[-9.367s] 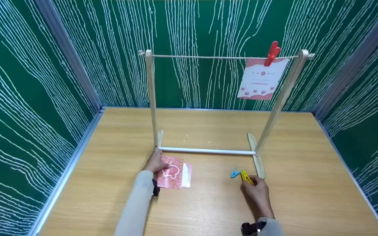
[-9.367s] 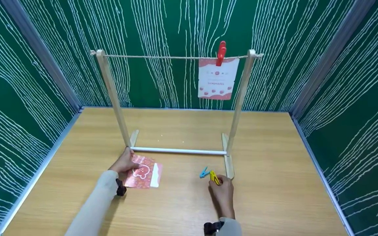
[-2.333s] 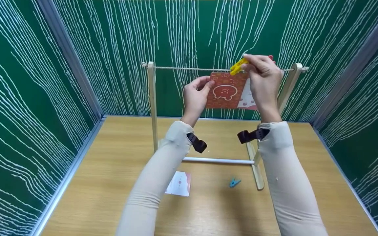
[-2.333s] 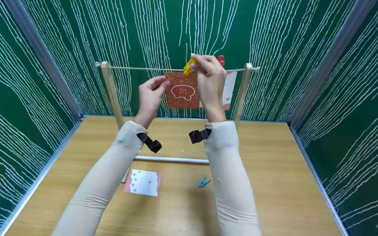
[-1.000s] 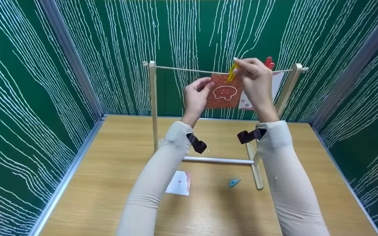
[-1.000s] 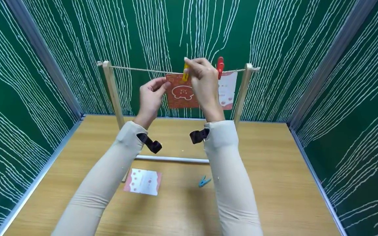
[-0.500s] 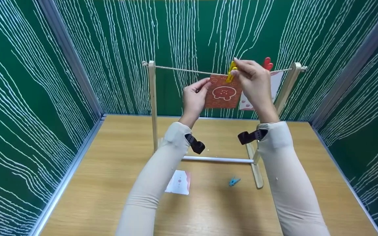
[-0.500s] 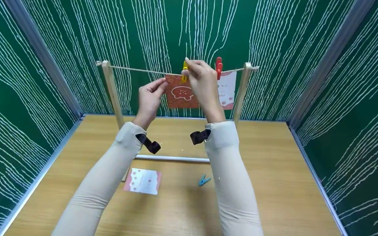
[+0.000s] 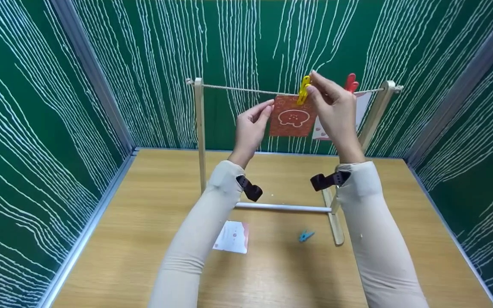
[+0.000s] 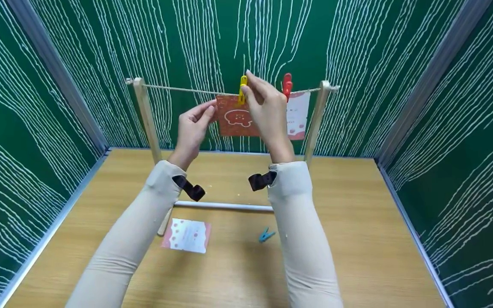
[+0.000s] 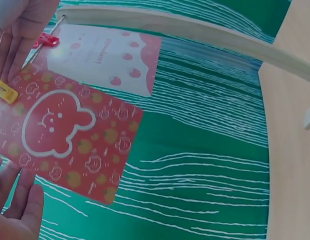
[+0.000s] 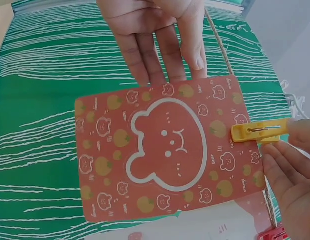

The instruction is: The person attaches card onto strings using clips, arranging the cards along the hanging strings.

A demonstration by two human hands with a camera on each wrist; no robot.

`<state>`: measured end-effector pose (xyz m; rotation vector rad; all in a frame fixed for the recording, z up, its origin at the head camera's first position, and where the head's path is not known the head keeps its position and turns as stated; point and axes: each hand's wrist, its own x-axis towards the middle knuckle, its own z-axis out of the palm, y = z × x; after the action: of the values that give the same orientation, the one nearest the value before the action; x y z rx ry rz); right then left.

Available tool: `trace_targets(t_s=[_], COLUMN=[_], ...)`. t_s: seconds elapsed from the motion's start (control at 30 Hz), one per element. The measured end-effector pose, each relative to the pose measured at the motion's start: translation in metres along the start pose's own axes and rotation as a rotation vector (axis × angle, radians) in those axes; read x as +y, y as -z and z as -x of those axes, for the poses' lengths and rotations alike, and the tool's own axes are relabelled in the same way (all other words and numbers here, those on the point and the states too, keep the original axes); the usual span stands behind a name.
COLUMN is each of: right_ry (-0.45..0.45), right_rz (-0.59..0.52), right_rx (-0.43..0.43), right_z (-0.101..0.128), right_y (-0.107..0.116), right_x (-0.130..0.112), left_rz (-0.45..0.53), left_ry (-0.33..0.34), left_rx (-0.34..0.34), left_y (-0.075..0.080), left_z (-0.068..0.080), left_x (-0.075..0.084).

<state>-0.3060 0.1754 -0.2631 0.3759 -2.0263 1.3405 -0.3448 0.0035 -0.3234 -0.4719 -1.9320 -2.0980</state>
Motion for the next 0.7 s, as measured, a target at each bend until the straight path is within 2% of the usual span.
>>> trace_targets(t_s=[0.27,0.47,0.7], right_ry=[-0.005,0.012,0.002], right_rz=[-0.090,-0.101,-0.144], right_rx=[0.018,0.036,0.047], right_z=[0.006,0.015,0.026], right_y=[0.001,0.005,0.010], right_x=[0.004,0.008,0.014], left_rz=[-0.019,-0.050,-0.025], left_ry=[-0.012,0.001,0.017], left_rx=[-0.045,-0.047,-0.058], left_y=[0.009,0.018,0.030], left_z=[0.004,0.006,0.009], left_x=[-0.005,-0.010,-0.020])
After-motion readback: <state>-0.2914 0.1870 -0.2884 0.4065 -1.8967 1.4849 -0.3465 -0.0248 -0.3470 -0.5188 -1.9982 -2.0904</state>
